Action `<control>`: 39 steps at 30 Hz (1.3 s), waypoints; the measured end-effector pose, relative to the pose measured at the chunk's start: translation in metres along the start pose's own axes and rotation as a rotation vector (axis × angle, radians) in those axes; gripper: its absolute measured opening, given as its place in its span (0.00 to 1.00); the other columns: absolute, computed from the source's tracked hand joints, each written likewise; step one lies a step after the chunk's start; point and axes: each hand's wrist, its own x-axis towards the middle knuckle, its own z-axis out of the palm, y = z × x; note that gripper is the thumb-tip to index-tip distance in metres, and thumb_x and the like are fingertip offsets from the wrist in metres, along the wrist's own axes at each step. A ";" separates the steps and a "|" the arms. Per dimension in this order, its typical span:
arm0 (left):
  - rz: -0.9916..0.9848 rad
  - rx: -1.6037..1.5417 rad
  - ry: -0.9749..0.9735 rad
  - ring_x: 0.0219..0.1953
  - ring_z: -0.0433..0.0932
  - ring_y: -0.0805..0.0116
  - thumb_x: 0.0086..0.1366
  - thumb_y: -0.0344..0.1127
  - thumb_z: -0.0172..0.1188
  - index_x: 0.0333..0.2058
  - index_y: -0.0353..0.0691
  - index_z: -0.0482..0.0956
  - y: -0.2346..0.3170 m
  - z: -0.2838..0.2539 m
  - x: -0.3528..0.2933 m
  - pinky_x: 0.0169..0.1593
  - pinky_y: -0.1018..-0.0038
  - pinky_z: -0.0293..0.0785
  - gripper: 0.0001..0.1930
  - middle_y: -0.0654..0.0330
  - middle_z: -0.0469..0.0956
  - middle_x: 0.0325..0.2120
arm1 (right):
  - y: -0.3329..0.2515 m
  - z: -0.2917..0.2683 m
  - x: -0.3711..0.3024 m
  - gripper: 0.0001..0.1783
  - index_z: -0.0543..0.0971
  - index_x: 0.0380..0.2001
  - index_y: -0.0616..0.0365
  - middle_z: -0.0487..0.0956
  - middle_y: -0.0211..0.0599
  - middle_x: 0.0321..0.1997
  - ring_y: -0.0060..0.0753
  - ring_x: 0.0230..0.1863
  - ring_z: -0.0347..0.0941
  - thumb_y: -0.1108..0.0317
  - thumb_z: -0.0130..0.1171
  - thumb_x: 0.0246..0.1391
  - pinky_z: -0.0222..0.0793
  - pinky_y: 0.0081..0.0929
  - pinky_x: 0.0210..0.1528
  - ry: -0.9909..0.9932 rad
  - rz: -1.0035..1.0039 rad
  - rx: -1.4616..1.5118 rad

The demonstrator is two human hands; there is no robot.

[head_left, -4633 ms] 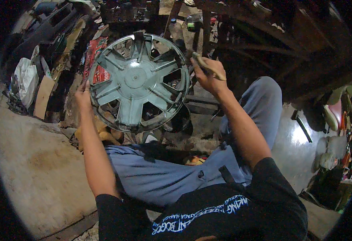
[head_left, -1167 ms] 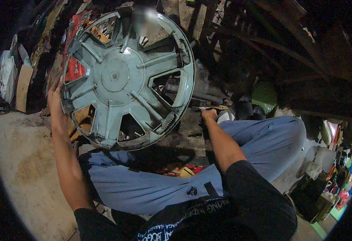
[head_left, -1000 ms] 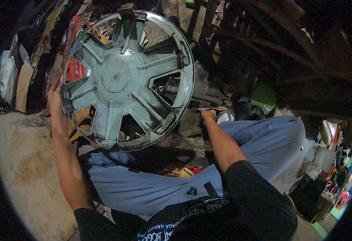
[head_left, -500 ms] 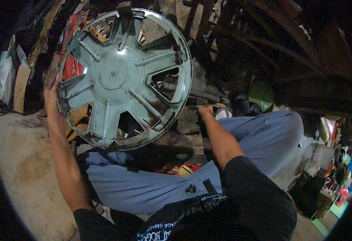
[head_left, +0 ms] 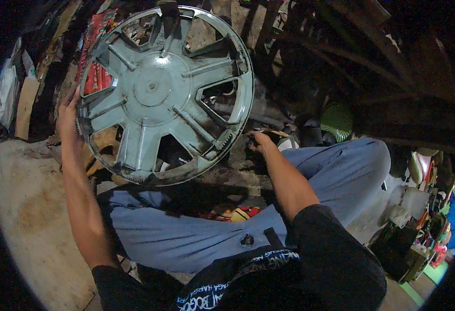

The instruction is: The person paints a metal wheel rim using a paintbrush and a small metal rod. They apply paint to the spokes and edges, then use the rod to scrape or smooth the surface. The person also pours a green liquid from a bottle onto the rim and wipes it with a cloth.

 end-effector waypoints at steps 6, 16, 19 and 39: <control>-0.058 0.064 0.035 0.44 0.76 0.68 0.64 0.42 0.58 0.52 0.31 0.72 0.011 0.006 -0.003 0.48 0.74 0.70 0.23 0.56 0.77 0.46 | 0.009 0.031 -0.076 0.06 0.77 0.32 0.54 0.74 0.31 0.28 0.26 0.22 0.68 0.66 0.61 0.54 0.60 0.18 0.16 0.038 -0.114 0.074; 0.253 0.214 0.081 0.40 0.76 0.70 0.61 0.49 0.61 0.50 0.35 0.76 -0.001 0.012 0.022 0.47 0.76 0.69 0.26 0.56 0.79 0.41 | -0.107 0.070 -0.338 0.09 0.79 0.35 0.58 0.80 0.33 0.33 0.25 0.34 0.76 0.67 0.64 0.52 0.73 0.24 0.38 -0.032 -0.955 -0.396; 0.196 0.328 0.122 0.38 0.77 0.71 0.60 0.50 0.62 0.49 0.35 0.77 -0.001 0.005 0.030 0.45 0.76 0.70 0.26 0.55 0.80 0.38 | -0.125 0.082 -0.383 0.08 0.79 0.35 0.59 0.80 0.32 0.33 0.21 0.36 0.75 0.68 0.64 0.52 0.71 0.21 0.40 -0.057 -1.173 -0.699; 0.270 0.408 0.132 0.42 0.76 0.72 0.60 0.49 0.63 0.49 0.32 0.76 0.006 -0.007 0.045 0.50 0.77 0.69 0.27 0.55 0.80 0.42 | -0.124 0.110 -0.364 0.10 0.78 0.38 0.60 0.82 0.35 0.33 0.20 0.36 0.77 0.78 0.61 0.50 0.72 0.20 0.40 0.021 -1.458 -0.969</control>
